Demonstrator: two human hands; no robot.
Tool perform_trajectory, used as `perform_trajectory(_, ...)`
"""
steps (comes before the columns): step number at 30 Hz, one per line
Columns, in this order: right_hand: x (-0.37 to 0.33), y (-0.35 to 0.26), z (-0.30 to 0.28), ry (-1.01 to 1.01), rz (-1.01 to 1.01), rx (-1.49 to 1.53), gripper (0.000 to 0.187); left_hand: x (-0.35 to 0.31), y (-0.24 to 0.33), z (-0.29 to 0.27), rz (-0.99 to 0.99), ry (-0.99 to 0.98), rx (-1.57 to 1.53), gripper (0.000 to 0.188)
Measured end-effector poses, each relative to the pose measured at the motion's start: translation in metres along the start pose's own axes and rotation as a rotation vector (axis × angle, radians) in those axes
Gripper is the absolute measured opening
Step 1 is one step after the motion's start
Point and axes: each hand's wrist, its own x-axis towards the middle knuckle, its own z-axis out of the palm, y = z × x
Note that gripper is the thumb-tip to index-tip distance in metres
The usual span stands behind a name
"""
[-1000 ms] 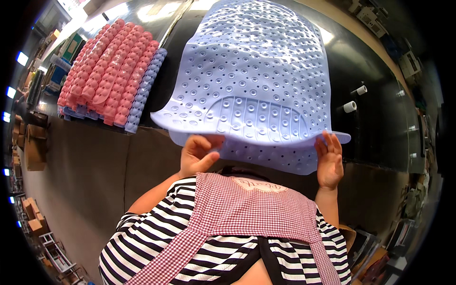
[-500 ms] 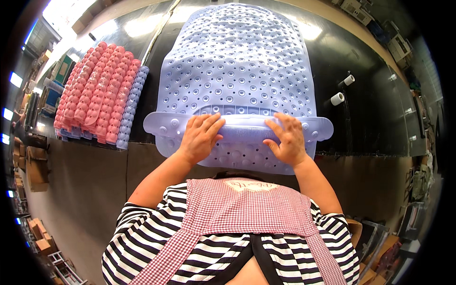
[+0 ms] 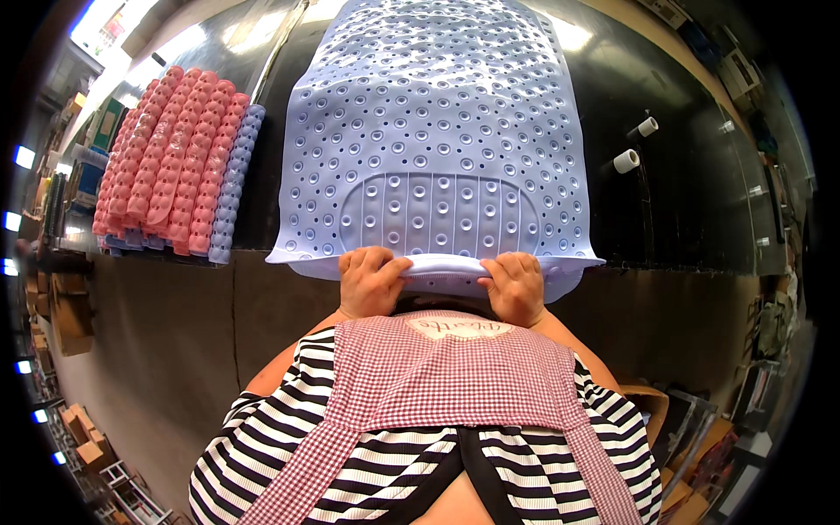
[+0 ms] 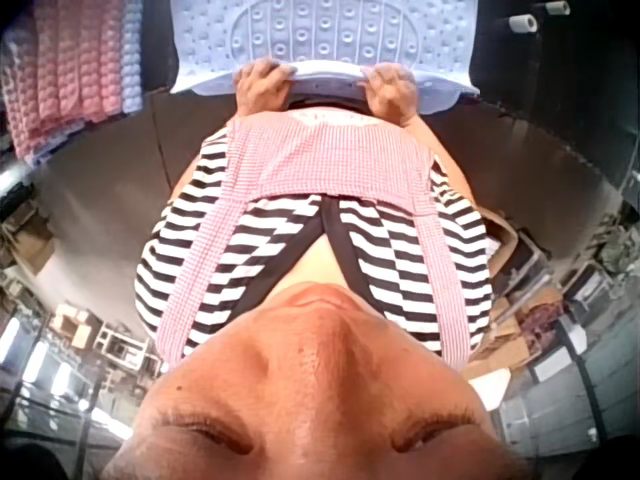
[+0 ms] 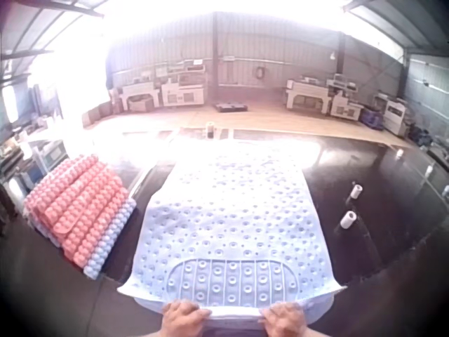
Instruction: The person picks up blue textured mats one at a time from a large bin, lays them out on a table, rolls each mat tightly, and then wraps a piece of white tape around the rolled mat.
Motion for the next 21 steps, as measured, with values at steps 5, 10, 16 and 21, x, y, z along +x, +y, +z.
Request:
perform_trajectory(5,0.027,0.006,-0.006,-0.126,0.274,0.132,0.025,0.036,-0.014,-0.010,-0.127,-0.269,-0.158,0.023)
perform_trajectory(10,0.041,0.010,-0.004,-0.095,0.400,0.213,0.027,0.063,-0.024,-0.006,-0.281,-0.383,-0.253,0.031)
perform_trajectory(16,0.053,0.021,-0.008,-0.244,0.317,0.121,0.029,0.048,-0.023,0.005,-0.192,-0.261,-0.112,0.038)
perform_trajectory(21,0.056,0.019,-0.005,-0.270,0.283,-0.034,0.031,0.059,-0.032,-0.001,-0.097,-0.154,0.187,0.056)
